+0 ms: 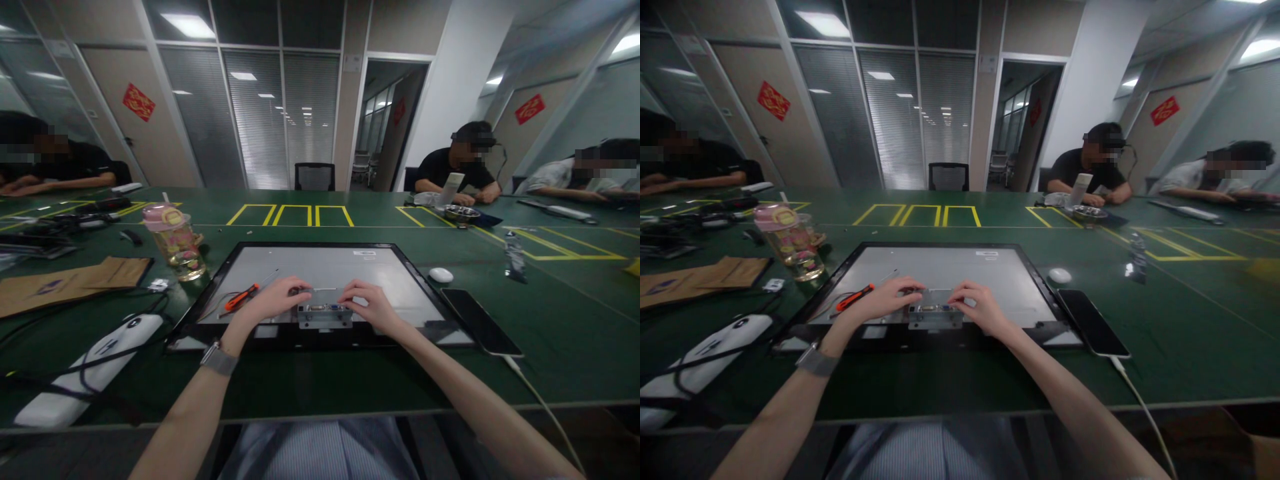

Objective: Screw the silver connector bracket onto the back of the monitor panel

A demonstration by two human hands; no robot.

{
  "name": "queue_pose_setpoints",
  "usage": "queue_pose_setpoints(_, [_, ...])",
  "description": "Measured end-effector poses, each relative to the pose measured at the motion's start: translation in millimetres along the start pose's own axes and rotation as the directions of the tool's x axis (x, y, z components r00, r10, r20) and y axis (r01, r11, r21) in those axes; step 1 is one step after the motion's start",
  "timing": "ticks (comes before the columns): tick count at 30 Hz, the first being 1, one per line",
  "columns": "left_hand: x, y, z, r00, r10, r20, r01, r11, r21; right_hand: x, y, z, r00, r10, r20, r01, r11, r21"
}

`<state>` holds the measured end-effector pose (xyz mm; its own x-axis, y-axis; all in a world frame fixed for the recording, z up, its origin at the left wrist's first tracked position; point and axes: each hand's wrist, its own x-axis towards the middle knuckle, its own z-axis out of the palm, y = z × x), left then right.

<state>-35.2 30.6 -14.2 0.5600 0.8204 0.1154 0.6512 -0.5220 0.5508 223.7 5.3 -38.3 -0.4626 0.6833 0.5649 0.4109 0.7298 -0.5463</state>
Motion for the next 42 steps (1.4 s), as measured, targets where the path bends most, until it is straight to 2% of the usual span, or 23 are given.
queue_pose_setpoints(9, [0.9,-5.8,2.5,1.0,0.008,-0.005,-0.008,1.0,-0.01,-5.4,1.0,-3.0,0.991,-0.056,0.122,0.054,0.998,0.021])
queue_pose_setpoints(17, [1.1,-4.4,2.3,1.0,0.005,-0.005,-0.005,1.0,0.005,-11.1,1.3,3.5,0.971,-0.092,0.219,0.141,0.965,-0.22])
queue_pose_setpoints(25, [1.4,-4.6,2.4,1.0,0.008,0.0,-0.008,1.0,0.01,-9.3,5.0,-2.7,0.95,-0.071,0.304,0.165,0.94,-0.297])
queue_pose_setpoints(32, [1.0,-7.2,2.9,1.0,0.018,0.017,-0.018,1.0,0.01,-11.0,1.1,-10.2,0.944,-0.024,0.329,0.124,0.95,-0.287])
queue_pose_setpoints(38, [-1.2,-5.7,0.4,0.998,0.023,0.063,-0.025,0.999,0.038,-11.8,1.4,-3.4,0.953,-0.038,0.302,0.13,0.949,-0.288])
queue_pose_setpoints(42, [-1.4,-8.3,1.9,0.997,0.016,0.072,-0.019,0.999,0.042,-9.6,-1.2,-3.2,0.945,-0.036,0.324,0.133,0.95,-0.283])
